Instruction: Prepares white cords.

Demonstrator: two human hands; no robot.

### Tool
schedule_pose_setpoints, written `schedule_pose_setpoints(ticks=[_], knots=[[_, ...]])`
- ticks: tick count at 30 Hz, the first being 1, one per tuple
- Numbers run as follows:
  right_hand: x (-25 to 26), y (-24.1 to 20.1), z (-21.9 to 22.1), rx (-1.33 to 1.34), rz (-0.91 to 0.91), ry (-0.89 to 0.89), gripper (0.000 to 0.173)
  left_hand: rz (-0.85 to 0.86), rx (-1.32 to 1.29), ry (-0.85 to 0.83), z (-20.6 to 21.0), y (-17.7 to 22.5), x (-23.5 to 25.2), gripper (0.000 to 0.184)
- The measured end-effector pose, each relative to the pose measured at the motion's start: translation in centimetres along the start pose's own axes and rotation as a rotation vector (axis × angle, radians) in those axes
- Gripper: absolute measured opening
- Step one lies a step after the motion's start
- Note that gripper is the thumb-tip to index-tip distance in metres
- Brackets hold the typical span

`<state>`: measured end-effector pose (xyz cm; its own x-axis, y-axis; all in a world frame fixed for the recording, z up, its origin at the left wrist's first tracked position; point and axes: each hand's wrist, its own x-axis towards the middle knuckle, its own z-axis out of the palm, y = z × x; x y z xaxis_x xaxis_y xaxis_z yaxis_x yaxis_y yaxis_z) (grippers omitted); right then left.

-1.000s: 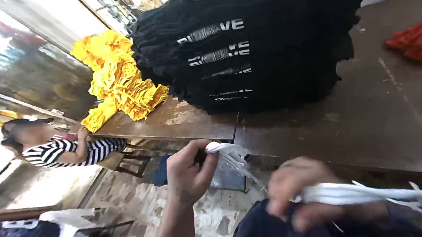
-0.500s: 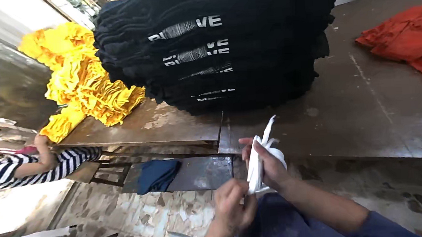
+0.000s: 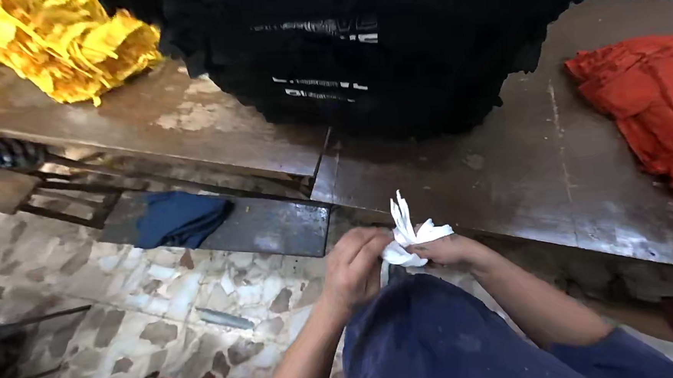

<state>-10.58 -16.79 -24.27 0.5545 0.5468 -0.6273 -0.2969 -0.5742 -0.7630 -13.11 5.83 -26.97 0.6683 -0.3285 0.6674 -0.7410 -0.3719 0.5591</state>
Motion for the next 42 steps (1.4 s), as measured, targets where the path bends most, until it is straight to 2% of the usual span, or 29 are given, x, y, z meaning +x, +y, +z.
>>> schedule_pose_setpoints(ticks=[2,4,7,10,12,14,16,18,20,21,23,26,28,30,32,34,37,40,42], knots=[[-0.4,-0.5,0.1,-0.067,0.015,-0.147,0.027,-0.026,-0.138,0.022,2.1,-1.1,-0.2,0.027],[-0.1,0.0,0.2,-0.005,-0.033,-0.225,0.022,-0.126,-0.33,0.015,4.0,-1.7,-0.8,0.032],[0.3,1.0,0.4,0.285,-0.117,-0.255,0.019,-0.357,-0.581,0.063,6.3,-1.3,-1.9,0.033],[0.2,0.8,0.1,0.313,-0.096,-0.272,0.02,-0.475,-0.707,0.099,7.2,-0.6,-2.8,0.026],[0.0,0.7,0.4,0.275,-0.053,-0.244,0.017,-0.467,-0.701,0.093,6.8,-0.4,-3.0,0.025],[-0.1,0.5,0.9,0.24,-0.073,-0.16,0.003,-0.37,-0.528,0.09,5.4,-0.6,-2.9,0.027],[0.3,0.9,1.4,0.177,-0.286,-0.057,0.012,-0.22,-0.338,0.141,4.0,-0.7,-2.6,0.025],[0.5,0.6,2.8,0.024,-0.609,0.209,0.009,-0.172,-0.303,0.245,2.9,0.0,-2.2,0.024],[1.0,-0.7,4.4,-0.16,-0.962,0.541,0.015,-0.283,-0.483,0.358,2.1,1.1,-1.5,0.022],[1.4,-1.3,4.7,-0.253,-1.107,0.643,0.017,-0.374,-0.65,0.39,1.6,1.7,-0.9,0.02],[2.2,-2.6,5.0,-0.38,-1.286,0.75,0.02,-0.603,-1.026,0.322,-0.2,2.4,-0.1,0.017],[3.0,-4.4,5.3,-0.465,-1.43,0.699,0.016,-0.973,-1.464,0.01,-3.7,2.1,0.4,0.009],[3.0,-5.4,5.8,-0.575,-1.445,0.651,0.014,-1.059,-1.58,-0.214,-5.7,1.3,0.0,0.01],[3.1,-6.4,6.5,-0.63,-1.442,0.628,0.015,-1.065,-1.629,-0.377,-7.3,0.2,-0.4,0.009],[3.8,-7.3,7.4,-0.629,-1.451,0.639,0.017,-1.025,-1.659,-0.519,-8.5,-1.2,-0.6,0.007],[4.7,-8.1,8.4,-0.63,-1.47,0.64,0.015,-1.001,-1.682,-0.636,-9.2,-2.9,-0.8,0.02],[6.2,-8.6,9.4,-0.644,-1.46,0.691,0.013,-1.008,-1.624,-0.685,-10.4,-4.4,-0.8,0.024],[7.9,-8.1,10.0,-0.624,-1.395,0.78,0.013,-0.996,-1.257,-0.572,-12.1,-4.0,-0.2,0.019],[8.6,-7.9,10.6,-0.552,-1.298,0.811,0.016,-0.872,-0.876,-0.465,-12.9,-3.9,-0.3,0.019]])
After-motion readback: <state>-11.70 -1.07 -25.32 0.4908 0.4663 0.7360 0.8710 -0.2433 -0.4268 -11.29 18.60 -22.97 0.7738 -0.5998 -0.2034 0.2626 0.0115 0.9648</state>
